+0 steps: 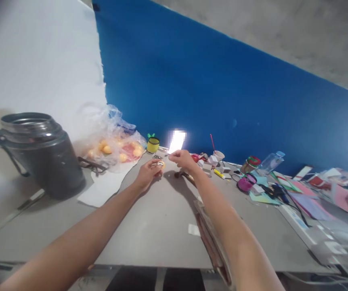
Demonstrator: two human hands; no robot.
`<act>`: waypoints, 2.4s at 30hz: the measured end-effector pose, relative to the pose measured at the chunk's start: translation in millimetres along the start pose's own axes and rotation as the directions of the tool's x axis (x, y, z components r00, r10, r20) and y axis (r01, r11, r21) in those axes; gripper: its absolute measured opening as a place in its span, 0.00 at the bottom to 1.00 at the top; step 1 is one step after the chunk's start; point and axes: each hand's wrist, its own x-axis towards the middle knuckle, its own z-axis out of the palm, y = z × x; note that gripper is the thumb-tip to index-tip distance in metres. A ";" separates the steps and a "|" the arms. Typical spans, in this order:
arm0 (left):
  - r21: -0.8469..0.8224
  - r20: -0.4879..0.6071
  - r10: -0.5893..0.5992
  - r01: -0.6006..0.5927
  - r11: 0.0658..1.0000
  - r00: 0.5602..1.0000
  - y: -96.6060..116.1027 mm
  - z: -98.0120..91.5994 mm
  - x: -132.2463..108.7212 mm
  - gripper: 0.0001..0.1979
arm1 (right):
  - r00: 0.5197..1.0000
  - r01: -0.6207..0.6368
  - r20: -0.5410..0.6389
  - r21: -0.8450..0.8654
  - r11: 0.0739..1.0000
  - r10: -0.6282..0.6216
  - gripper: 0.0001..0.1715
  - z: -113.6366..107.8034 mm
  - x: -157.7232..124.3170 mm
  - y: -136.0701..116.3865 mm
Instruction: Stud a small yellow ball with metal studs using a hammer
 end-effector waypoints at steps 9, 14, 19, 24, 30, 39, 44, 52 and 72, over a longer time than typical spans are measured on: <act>-0.207 0.303 -0.226 0.296 0.932 0.926 3.1 7.7 -22.2 0.26 | 0.992 -0.125 0.050 0.525 0.842 0.115 0.23 5.3 -75.7 43.9; -0.151 0.312 -0.254 0.312 0.938 0.916 6.5 12.2 -29.8 0.25 | 0.980 -0.193 0.106 0.731 0.655 0.171 0.30 9.9 -74.2 64.4; -0.124 0.286 -0.268 0.313 0.941 0.920 8.4 14.5 -28.9 0.26 | 0.972 -0.233 0.175 0.803 0.548 0.156 0.29 8.2 -82.5 65.5; -0.014 0.260 -0.238 0.250 0.968 0.936 6.9 16.8 -32.9 0.27 | 0.970 -0.243 0.217 0.811 0.532 0.111 0.26 10.1 -89.7 58.2; 0.062 0.237 -0.211 0.202 0.978 0.948 3.9 17.9 -37.2 0.25 | 0.965 -0.253 0.246 0.800 0.544 0.086 0.24 15.8 -88.3 63.8; 0.214 0.229 -0.180 0.131 0.968 0.957 6.3 19.7 -40.8 0.25 | 0.959 -0.281 0.252 0.761 0.585 0.133 0.26 17.4 -89.4 60.1; 0.230 0.242 -0.171 0.115 0.966 0.955 7.4 20.3 -41.1 0.24 | 0.955 -0.295 0.253 0.741 0.604 0.156 0.27 17.3 -89.5 59.6; 0.245 0.237 -0.175 0.115 0.963 0.956 11.5 21.5 -42.0 0.23 | 0.956 -0.289 0.251 0.720 0.631 0.152 0.27 17.6 -89.7 61.5; 0.382 0.173 -0.060 -0.011 0.924 0.983 0.3 25.2 -48.0 0.21 | 0.989 -0.137 0.014 0.490 0.861 0.149 0.14 28.0 -91.1 58.3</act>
